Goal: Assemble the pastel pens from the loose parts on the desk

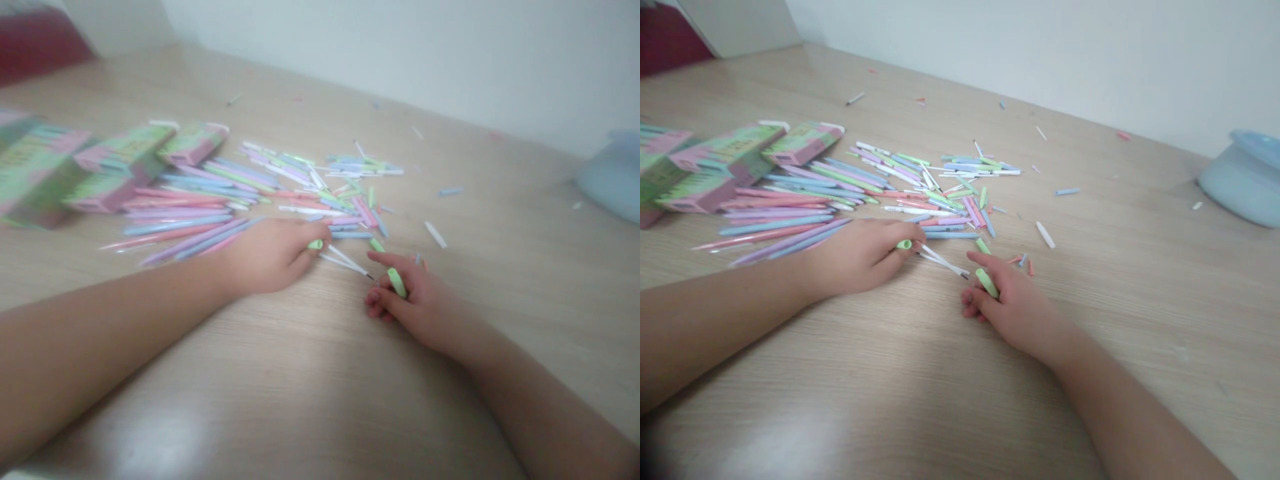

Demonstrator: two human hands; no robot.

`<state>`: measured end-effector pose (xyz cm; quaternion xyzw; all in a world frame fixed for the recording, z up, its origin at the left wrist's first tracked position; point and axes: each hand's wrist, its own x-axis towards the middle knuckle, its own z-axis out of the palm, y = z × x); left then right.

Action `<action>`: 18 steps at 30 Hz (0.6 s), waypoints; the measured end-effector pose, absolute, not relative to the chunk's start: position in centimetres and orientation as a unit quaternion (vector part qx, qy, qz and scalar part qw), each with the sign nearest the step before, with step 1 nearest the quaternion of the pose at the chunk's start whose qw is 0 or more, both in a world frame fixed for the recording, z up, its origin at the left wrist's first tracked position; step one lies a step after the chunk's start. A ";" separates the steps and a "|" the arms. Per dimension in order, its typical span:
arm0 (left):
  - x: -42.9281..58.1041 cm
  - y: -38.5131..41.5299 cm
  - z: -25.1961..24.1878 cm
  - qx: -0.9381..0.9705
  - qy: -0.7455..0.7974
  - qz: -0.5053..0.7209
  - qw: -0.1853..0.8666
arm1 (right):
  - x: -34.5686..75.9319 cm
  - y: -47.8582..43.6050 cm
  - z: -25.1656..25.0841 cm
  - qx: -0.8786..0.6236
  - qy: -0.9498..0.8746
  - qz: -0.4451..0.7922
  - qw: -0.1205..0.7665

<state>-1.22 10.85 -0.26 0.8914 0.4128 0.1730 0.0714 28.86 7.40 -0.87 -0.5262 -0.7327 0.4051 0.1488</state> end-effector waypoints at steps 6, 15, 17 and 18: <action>-1.2 10.9 -0.2 0.897 0.409 0.155 0.055 | 28.8 7.4 -0.8 -0.520 -0.724 0.428 0.148; -1.2 10.6 0.3 0.918 0.370 0.138 0.014 | 28.5 7.4 0.2 -0.533 -0.709 0.437 0.150; -1.2 10.5 0.4 0.920 0.365 0.140 0.010 | 28.6 7.4 0.4 -0.538 -0.703 0.440 0.149; -1.2 10.5 0.4 0.921 0.363 0.139 0.006 | 28.7 7.3 0.4 -0.539 -0.702 0.441 0.149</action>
